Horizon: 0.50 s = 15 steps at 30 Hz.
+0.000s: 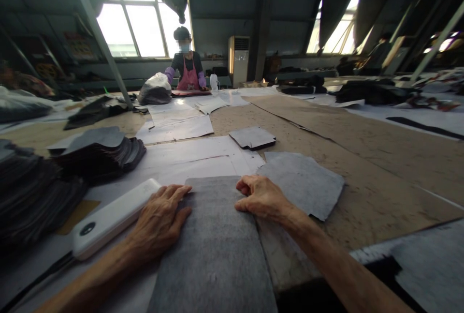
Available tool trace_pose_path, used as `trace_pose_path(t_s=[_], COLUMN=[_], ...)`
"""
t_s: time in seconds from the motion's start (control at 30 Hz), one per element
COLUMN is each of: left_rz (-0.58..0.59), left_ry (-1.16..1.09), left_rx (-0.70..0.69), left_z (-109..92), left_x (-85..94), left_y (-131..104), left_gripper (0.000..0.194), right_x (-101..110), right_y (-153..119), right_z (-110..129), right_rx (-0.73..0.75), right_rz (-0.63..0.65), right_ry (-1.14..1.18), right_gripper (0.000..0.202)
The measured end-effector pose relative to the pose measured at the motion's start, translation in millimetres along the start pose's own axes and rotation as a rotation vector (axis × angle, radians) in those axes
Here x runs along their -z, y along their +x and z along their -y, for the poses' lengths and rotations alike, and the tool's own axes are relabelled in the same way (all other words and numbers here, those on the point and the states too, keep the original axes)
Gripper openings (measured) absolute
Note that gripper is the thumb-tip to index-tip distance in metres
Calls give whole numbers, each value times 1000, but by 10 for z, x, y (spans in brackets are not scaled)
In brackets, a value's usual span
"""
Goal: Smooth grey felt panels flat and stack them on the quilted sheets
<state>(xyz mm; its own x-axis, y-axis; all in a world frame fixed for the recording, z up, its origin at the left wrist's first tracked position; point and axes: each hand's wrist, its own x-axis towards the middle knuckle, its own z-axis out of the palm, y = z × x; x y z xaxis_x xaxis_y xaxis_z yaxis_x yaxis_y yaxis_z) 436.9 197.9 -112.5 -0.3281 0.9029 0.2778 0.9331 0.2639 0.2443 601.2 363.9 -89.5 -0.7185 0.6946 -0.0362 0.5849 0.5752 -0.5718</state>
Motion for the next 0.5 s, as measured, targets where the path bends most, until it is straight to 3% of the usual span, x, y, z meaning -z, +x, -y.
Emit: trace_pose_path(t_s=[0.23, 0.4, 0.5], left_rz=[-56, -41, -1], left_ry=[-42, 13, 42], left_rx=[79, 190, 238], left_z=[-9, -31, -46], left_x=[10, 50, 90], left_y=[15, -3, -23], left_gripper=[20, 14, 21], right_x=[1, -14, -47], right_y=[29, -57, -179], right_z=[44, 40, 5], right_rx=[-36, -165, -222], right_rz=[35, -49, -87], right_ry=[58, 88, 106], right_gripper=[17, 35, 29])
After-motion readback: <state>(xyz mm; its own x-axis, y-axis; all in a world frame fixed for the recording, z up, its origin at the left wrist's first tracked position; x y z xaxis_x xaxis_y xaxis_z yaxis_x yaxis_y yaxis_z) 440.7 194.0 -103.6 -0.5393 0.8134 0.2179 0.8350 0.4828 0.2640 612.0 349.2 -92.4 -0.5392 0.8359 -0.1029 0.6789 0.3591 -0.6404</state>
